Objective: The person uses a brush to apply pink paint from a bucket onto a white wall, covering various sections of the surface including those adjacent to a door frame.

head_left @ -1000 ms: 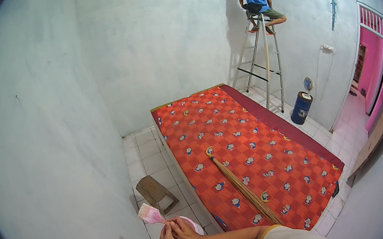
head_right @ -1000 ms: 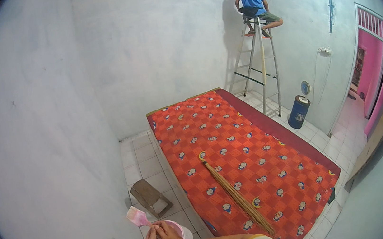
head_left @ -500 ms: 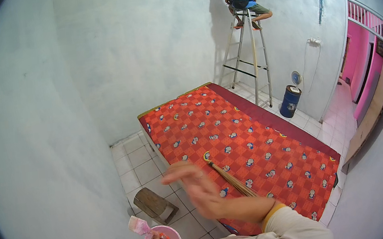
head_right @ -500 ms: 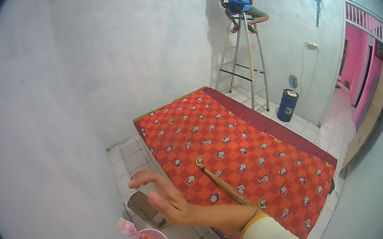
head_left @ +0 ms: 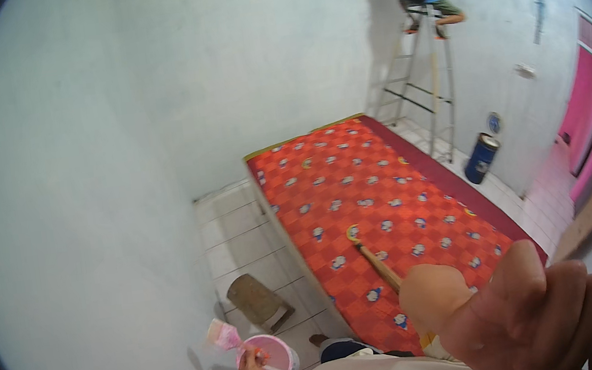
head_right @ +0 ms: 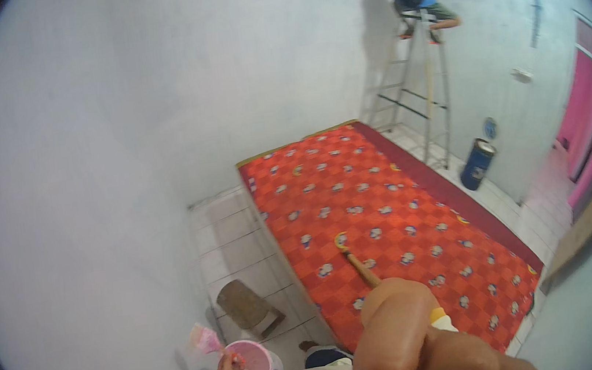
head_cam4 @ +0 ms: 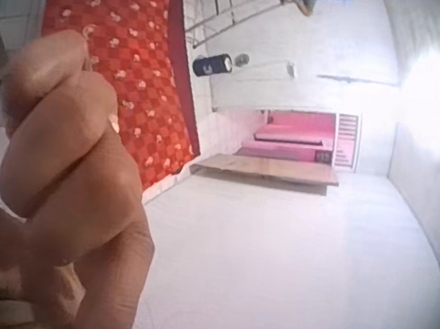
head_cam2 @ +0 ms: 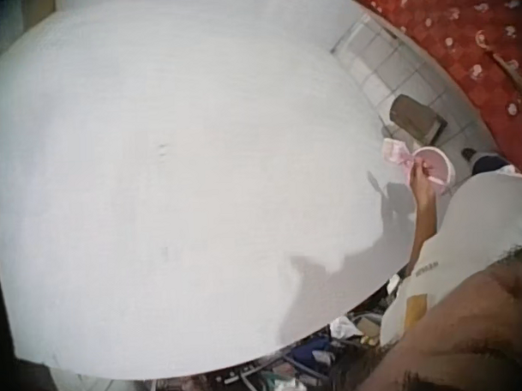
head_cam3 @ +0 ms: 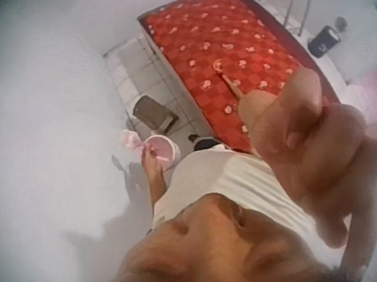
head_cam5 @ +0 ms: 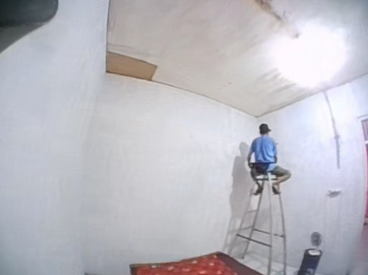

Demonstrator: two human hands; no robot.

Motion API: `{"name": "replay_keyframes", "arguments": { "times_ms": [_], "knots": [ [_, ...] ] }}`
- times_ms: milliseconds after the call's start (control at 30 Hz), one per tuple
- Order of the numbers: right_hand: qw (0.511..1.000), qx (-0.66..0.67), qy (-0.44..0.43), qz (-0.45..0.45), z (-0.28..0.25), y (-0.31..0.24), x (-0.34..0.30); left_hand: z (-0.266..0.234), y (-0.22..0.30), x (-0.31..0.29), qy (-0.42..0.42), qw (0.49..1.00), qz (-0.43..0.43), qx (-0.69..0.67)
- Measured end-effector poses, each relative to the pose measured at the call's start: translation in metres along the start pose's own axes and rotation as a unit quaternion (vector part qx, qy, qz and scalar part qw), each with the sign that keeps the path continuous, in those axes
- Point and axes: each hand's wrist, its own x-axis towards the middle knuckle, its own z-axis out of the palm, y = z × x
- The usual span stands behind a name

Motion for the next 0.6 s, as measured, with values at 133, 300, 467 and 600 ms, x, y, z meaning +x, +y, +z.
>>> {"name": "replay_keyframes", "arguments": {
  "times_ms": [133,300,467,600],
  "knots": [
    [0.963,-0.244,0.041,-0.104,0.016,-0.008,0.022,0.009,0.011,0.007,0.009,1.0,-0.021,0.01],
    [0.958,-0.251,0.103,-0.096,0.067,-0.029,0.042,0.02,0.036,0.014,0.014,1.0,0.012,0.012],
    [0.971,-0.228,0.062,0.022,0.103,-0.059,0.06,0.026,0.051,0.03,0.066,0.997,0.014,0.03],
    [0.979,-0.056,-0.147,-0.133,0.12,-0.049,0.054,0.042,0.068,0.035,0.112,0.993,0.02,0.016]
  ]
}}
